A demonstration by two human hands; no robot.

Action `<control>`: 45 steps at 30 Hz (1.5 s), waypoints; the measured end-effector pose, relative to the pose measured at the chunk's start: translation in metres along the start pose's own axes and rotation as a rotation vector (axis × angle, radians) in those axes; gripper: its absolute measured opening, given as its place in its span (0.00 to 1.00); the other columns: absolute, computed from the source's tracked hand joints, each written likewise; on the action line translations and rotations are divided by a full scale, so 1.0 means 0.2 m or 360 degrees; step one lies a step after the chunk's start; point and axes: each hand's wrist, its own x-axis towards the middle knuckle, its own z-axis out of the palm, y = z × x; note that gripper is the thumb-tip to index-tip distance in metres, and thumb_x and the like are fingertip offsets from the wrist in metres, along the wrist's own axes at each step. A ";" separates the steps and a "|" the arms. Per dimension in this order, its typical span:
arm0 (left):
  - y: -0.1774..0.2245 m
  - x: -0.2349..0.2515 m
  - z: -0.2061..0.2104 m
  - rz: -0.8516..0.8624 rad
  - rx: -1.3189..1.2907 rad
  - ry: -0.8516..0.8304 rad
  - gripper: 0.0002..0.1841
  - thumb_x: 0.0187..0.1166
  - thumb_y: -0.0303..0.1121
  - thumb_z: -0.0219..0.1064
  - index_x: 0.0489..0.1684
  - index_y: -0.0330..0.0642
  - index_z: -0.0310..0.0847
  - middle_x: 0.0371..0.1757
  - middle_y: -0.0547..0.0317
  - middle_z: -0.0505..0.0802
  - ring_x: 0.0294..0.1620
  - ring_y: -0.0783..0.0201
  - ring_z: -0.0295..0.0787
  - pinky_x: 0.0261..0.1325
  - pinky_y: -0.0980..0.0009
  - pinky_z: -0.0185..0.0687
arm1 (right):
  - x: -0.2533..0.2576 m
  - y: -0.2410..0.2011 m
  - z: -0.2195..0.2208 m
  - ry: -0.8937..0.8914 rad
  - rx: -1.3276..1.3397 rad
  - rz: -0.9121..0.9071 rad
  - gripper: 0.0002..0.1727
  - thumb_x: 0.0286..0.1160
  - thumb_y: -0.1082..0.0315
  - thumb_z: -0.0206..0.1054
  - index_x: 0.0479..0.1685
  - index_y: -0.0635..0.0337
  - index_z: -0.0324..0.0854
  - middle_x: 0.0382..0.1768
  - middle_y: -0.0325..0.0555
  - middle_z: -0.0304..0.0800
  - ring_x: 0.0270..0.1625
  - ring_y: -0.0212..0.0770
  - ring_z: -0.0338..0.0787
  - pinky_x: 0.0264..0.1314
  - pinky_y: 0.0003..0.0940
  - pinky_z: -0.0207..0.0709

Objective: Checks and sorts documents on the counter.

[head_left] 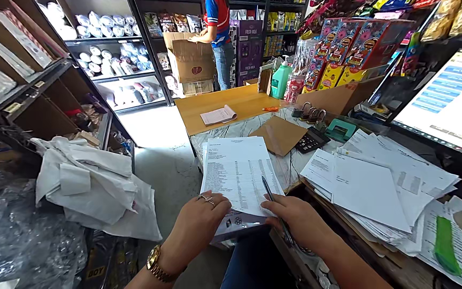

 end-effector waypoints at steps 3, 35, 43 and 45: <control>0.00 -0.01 0.00 -0.0015 0.0010 -0.0009 0.13 0.80 0.32 0.61 0.30 0.42 0.91 0.38 0.56 0.99 0.47 0.56 0.99 0.55 0.60 0.92 | 0.00 0.01 0.01 0.0064 -0.0032 -0.0022 0.15 0.74 0.60 0.68 0.47 0.59 0.94 0.47 0.57 0.97 0.48 0.56 0.98 0.46 0.48 0.90; -0.05 -0.05 0.00 -0.0310 -0.0025 0.0343 0.36 0.78 0.53 0.70 0.81 0.42 0.73 0.76 0.38 0.85 0.79 0.47 0.80 0.82 0.50 0.70 | 0.03 0.02 0.00 0.0456 -0.0136 0.0025 0.11 0.77 0.67 0.63 0.38 0.57 0.93 0.33 0.50 0.96 0.33 0.46 0.96 0.34 0.35 0.87; -0.18 -0.21 0.15 -0.0221 -0.0183 0.0681 0.41 0.85 0.49 0.67 0.94 0.75 0.42 0.95 0.72 0.59 0.94 0.69 0.53 0.92 0.64 0.52 | 0.06 0.06 -0.12 0.0699 -0.0026 0.0174 0.15 0.85 0.67 0.60 0.46 0.65 0.93 0.39 0.55 0.97 0.40 0.43 0.95 0.46 0.30 0.86; -0.18 -0.25 0.17 -0.0163 -0.0186 0.0646 0.29 0.87 0.44 0.65 0.87 0.64 0.61 0.88 0.66 0.72 0.92 0.65 0.61 0.92 0.61 0.55 | 0.07 0.07 -0.15 0.0745 -0.0014 0.0184 0.15 0.85 0.68 0.60 0.46 0.67 0.92 0.39 0.55 0.96 0.41 0.40 0.94 0.49 0.25 0.84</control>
